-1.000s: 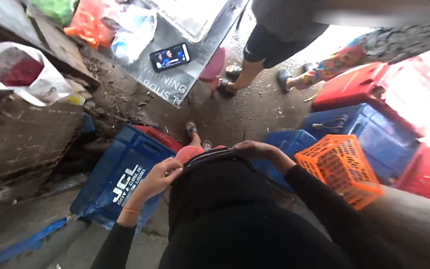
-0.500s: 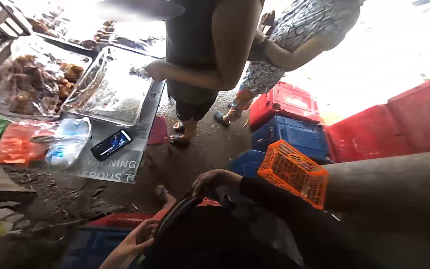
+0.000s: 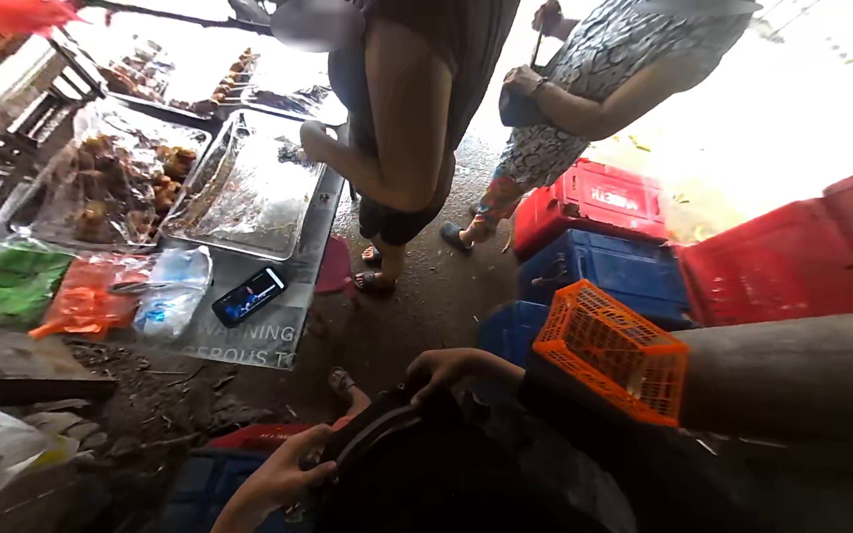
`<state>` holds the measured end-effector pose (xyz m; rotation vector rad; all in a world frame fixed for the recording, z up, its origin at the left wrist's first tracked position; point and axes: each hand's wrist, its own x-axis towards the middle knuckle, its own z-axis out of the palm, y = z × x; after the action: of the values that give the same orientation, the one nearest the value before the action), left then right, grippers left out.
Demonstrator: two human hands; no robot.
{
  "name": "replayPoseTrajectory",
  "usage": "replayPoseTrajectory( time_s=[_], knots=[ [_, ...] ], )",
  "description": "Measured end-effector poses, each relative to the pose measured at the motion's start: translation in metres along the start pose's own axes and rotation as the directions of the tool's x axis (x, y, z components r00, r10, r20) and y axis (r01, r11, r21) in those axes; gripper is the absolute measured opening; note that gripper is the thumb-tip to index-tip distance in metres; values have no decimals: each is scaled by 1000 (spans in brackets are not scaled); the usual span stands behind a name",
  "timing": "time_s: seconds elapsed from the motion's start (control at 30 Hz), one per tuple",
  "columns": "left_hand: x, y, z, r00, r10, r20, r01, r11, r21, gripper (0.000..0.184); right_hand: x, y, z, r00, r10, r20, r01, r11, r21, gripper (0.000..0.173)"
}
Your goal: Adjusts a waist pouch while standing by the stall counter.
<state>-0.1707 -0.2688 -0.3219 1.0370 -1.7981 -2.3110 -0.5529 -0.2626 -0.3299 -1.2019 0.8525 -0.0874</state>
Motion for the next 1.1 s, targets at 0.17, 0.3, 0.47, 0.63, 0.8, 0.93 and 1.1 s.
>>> replayPoseTrajectory(
  time_s=[0.17, 0.3, 0.47, 0.63, 0.8, 0.93, 1.1],
  knots=[
    [10, -17, 9, 988, -16, 152, 73, 924, -376, 41, -2, 2, 2, 1000, 2, 25, -2, 1000, 14, 34],
    [6, -31, 24, 994, -24, 104, 64, 913, -402, 38, -13, 1, 18, 994, 87, 60, -93, 992, 88, 53],
    [-11, -20, 28, 984, -173, -39, 156, 948, -276, 28, -11, 1, 37, 999, 31, 12, -32, 995, 92, 73],
    [-16, -38, 6, 949, -181, 258, 280, 860, -426, 21, 2, -10, 51, 999, -16, -42, 15, 999, -30, 74],
    [-9, -26, 24, 935, -340, 96, 351, 864, -362, 9, -3, -9, 51, 999, -17, -35, 13, 992, -124, 88],
    [-20, -15, 37, 931, -365, 20, 347, 866, -359, 11, -10, 2, 50, 994, 102, 46, -102, 995, -4, 77],
    [-22, -18, 31, 938, -348, 6, 336, 901, -273, 23, -17, 29, 64, 987, 43, -155, -34, 998, 58, 60]
  ],
)
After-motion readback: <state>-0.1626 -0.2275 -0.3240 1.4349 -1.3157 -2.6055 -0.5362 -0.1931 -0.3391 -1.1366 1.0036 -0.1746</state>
